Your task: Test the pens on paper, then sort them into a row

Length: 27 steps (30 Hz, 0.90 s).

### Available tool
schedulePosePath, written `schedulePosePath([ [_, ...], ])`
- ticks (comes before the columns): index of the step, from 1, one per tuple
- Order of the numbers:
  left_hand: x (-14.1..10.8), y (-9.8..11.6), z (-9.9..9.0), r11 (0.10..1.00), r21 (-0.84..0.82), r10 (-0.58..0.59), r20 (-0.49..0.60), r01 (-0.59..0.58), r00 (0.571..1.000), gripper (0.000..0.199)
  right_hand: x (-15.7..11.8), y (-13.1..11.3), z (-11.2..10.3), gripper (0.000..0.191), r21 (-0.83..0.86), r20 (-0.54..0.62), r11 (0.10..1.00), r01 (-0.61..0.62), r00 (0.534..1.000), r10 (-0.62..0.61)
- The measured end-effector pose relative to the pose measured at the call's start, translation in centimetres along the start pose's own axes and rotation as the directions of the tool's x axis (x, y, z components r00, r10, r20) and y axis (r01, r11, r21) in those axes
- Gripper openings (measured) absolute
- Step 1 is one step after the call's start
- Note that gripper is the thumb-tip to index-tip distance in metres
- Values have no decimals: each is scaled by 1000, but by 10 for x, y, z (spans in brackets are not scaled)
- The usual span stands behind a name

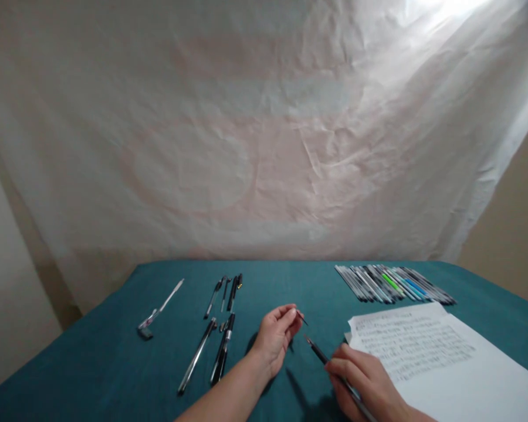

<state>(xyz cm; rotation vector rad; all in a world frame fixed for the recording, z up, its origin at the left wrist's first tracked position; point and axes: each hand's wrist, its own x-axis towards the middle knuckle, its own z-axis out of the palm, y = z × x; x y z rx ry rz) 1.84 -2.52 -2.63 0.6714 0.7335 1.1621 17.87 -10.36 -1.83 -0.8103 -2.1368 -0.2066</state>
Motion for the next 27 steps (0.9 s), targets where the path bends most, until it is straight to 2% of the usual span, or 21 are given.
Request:
schedulePosePath([
  [5, 0, 0, 1, 1000, -23, 5, -17, -6, 1000, 13, 2, -2, -3, 19, -15, 46, 994, -105, 993, 105],
  [14, -3, -2, 4, 1000, 6, 17, 19, -18, 1000, 16, -5, 7, 3, 20, -3, 122, 981, -192, 974, 191],
  [21, -9, -5, 7, 999, 39, 6, 88, -9, 996, 17, 0, 6, 2, 20, -59, 146, 982, -182, 971, 189],
  [27, -15, -6, 13, 1000, 13, 0, 104, -1, 995, 18, -2, 7, 6, 22, -111, 131, 984, -137, 980, 151],
])
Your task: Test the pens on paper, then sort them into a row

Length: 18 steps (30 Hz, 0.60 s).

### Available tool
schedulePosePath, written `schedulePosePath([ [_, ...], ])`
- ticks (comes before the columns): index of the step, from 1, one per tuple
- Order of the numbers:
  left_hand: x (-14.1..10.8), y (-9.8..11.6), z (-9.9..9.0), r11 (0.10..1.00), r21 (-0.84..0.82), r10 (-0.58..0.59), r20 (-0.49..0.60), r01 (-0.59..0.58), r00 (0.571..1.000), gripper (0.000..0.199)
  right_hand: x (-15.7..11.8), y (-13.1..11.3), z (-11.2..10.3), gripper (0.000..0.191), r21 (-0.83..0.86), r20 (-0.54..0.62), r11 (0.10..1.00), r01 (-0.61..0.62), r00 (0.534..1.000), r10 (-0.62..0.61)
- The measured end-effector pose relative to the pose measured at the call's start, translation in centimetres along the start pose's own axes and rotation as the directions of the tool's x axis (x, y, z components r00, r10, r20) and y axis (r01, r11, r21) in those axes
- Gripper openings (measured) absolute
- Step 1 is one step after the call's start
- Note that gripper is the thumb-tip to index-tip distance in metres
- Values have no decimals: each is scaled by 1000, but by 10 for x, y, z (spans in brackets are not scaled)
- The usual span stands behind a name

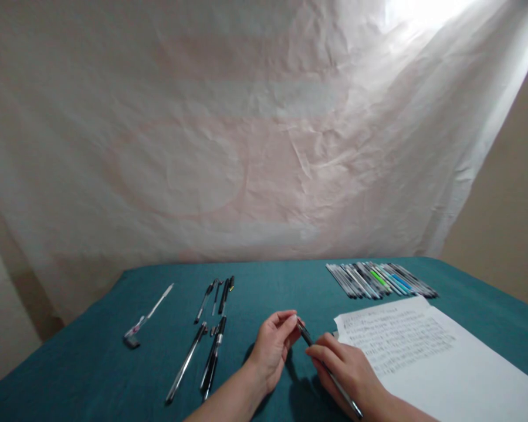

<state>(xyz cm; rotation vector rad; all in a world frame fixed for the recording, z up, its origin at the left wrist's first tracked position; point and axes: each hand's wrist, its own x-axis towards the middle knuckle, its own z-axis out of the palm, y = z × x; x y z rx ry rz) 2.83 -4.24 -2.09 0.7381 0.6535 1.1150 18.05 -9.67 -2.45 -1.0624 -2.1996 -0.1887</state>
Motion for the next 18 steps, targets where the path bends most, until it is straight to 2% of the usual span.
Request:
schedulePosePath([
  [10, -10, 3, 12, 999, -43, -28, 22, 28, 999, 20, 1, -4, -5, 23, -123, -44, 985, 122, 991, -128],
  [18, -10, 5, 14, 998, -57, -40, 12, 40, 999, 20, 0, -2, -3, 25, -144, -50, 979, 146, 987, -155],
])
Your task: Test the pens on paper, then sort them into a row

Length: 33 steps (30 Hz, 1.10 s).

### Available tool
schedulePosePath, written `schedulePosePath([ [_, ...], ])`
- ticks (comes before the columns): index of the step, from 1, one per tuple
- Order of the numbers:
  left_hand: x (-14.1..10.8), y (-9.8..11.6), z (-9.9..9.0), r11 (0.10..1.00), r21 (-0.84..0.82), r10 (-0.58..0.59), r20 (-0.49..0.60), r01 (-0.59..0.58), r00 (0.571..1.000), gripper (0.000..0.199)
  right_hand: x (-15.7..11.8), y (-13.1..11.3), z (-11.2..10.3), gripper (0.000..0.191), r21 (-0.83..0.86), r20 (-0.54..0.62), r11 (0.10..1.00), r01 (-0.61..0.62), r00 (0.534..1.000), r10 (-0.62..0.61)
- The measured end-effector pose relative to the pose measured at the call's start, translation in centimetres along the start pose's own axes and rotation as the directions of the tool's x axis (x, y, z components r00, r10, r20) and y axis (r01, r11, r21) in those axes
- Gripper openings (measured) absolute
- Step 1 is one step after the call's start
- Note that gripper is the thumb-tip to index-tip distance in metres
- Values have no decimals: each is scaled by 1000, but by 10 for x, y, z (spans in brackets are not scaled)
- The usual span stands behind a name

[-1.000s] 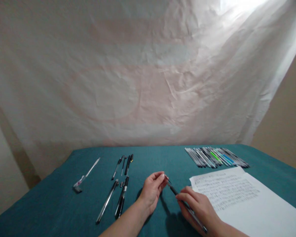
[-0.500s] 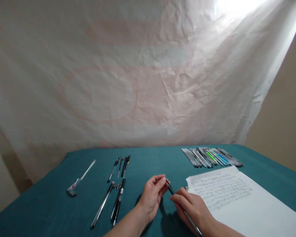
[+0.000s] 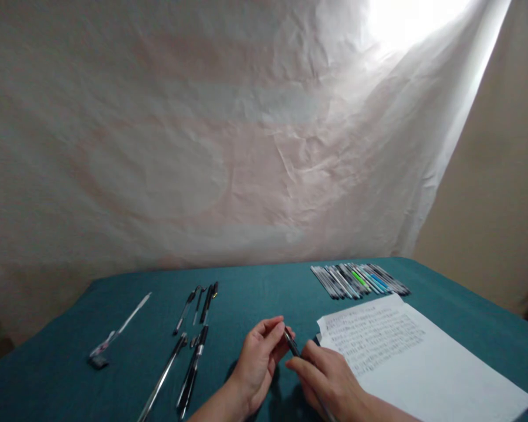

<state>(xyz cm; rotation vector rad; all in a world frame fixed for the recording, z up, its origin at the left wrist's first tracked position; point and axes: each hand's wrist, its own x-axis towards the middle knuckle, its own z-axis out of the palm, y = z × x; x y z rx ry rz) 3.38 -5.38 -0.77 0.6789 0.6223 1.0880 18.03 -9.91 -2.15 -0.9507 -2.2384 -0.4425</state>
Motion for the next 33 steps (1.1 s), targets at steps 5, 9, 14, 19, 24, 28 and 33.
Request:
schedulePosePath([
  [5, -4, 1, 4, 1000, -1, -23, 12, 23, 1000, 24, 4, -1, -5, 26, 5, -22, 1000, 14, 1000, -14],
  [9, -6, 5, 7, 999, 12, -38, 17, 38, 999, 27, 8, -1, -10, 27, 9, -34, 1000, 26, 999, -26],
  [14, -1, 8, 4, 998, 60, -5, 11, 5, 1000, 33, 11, 4, -6, 30, 2, 35, 999, -51, 998, 51],
  [19, 9, 8, -5, 992, 97, 91, -71, -84, 993, 34, 14, 10, -10, 36, 116, 263, 983, -145, 958, 110],
  [24, 22, 8, -17, 971, 90, 237, -211, -223, 948, 27, 16, 14, -20, 37, 185, 319, 942, -280, 924, 212],
  [28, 28, 8, -26, 958, 82, 288, -275, -276, 917, 21, 13, 29, -17, 20, 129, 291, 903, -410, 886, 361],
  [33, 25, 7, -25, 974, 91, 220, -204, -206, 954, 19, 9, 50, -14, 17, -75, 264, 887, -455, 849, 458],
])
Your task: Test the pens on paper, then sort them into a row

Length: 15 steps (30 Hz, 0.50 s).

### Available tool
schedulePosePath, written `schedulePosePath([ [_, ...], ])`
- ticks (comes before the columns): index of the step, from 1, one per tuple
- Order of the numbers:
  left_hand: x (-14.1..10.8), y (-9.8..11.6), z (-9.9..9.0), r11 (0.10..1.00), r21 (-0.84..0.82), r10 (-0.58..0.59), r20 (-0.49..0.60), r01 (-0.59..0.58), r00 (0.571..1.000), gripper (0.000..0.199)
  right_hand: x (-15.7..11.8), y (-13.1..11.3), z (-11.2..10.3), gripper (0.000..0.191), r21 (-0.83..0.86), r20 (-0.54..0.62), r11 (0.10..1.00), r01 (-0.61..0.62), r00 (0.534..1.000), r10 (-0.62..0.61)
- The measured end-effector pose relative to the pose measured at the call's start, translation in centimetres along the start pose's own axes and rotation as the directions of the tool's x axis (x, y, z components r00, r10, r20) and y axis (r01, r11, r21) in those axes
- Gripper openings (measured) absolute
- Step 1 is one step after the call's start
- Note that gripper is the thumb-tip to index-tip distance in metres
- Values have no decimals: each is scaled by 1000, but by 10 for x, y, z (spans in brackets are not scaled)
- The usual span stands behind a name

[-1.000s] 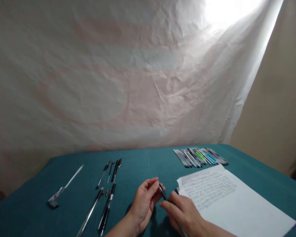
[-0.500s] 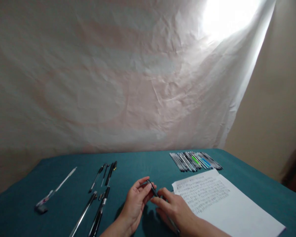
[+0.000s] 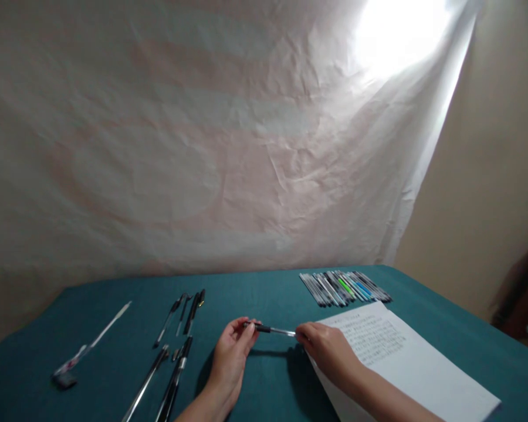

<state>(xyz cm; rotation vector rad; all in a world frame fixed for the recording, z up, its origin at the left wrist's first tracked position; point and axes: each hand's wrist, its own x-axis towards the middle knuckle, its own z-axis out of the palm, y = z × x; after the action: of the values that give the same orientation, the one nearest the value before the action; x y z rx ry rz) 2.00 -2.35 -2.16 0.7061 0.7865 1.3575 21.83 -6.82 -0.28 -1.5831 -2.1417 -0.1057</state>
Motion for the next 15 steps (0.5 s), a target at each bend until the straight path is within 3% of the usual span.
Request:
schedulePosePath([
  [3, -2, 1, 1, 1000, 6, -22, 24, 22, 999, 21, 3, 8, -5, 18, 17, -50, 999, -31, 998, 32],
  [8, -2, 0, 1, 999, 36, -3, 20, 3, 1000, 20, 17, 31, -14, 26, 204, -138, 977, -61, 986, 91],
  [11, -4, 1, 2, 996, 93, -7, 20, 5, 1000, 21, 35, 56, -12, 29, 153, -51, 960, -233, 969, 243],
  [12, -4, 1, 2, 994, 110, -7, 23, 5, 1000, 22, 42, 64, -10, 29, 95, -2, 939, -330, 944, 331],
  [15, -6, 2, 2, 988, 151, -3, 39, -3, 999, 27, 58, 85, 0, 27, -7, 32, 893, -451, 892, 451],
])
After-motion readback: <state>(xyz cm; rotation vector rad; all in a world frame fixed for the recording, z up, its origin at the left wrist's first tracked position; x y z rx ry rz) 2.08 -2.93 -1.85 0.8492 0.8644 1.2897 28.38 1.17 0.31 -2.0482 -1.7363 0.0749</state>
